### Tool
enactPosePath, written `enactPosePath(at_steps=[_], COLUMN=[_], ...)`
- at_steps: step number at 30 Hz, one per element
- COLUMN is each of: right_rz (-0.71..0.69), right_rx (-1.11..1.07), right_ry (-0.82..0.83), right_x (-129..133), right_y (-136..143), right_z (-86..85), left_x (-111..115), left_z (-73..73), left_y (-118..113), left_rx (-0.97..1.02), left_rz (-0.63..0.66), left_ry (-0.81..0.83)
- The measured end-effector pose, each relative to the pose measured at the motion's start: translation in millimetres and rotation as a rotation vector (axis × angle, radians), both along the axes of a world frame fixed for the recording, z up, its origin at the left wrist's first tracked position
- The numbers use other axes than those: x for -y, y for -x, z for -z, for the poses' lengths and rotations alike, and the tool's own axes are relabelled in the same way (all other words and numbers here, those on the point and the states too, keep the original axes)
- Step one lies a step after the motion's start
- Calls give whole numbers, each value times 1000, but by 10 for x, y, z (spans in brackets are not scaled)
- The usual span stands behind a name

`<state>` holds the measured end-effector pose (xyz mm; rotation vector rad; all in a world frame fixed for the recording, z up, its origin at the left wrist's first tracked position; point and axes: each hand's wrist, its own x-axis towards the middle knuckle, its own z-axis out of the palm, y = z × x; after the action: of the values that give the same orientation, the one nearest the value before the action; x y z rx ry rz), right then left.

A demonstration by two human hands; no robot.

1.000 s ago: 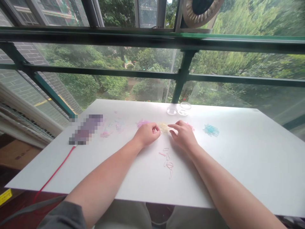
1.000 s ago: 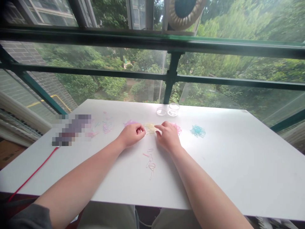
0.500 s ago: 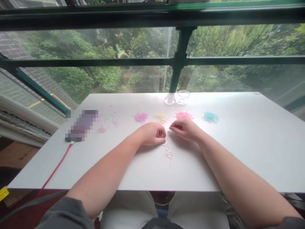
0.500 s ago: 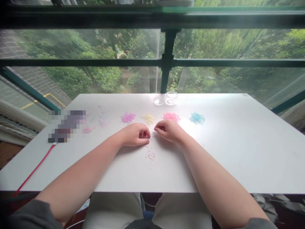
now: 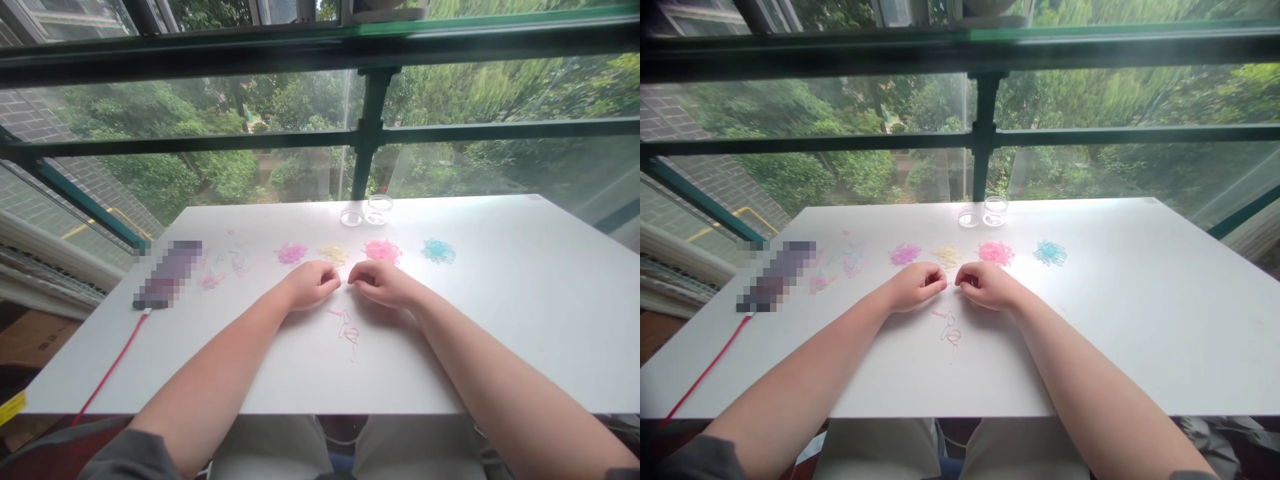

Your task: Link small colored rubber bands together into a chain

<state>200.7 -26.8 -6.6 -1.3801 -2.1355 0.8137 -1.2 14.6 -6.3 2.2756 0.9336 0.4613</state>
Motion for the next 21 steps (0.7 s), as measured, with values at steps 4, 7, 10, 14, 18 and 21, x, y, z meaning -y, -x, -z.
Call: enactPosePath(at_steps=[4,7,10,14,18,21], right_rz=[-24,-22,-11,-2,-20,-106], right_rx=[-84,-129,-137,-96,-38,20], right_ry=[7,6,16,8,2,12], right_x=[15,13,3,-14,-16,9], right_y=[51,79,90,78,54,45], right_z=[9,26,38,42,28,-14], left_x=[-17,-24,-29,-40,-51,-58], left_z=[24,43,51,44,15,-6], left_y=[12,12,3,3,34,54], left_rx=[31,47,64,63,21,-12], left_rz=[-14,-23,-24,-30,35,89], left_ry=[43,64,50,33,41,50])
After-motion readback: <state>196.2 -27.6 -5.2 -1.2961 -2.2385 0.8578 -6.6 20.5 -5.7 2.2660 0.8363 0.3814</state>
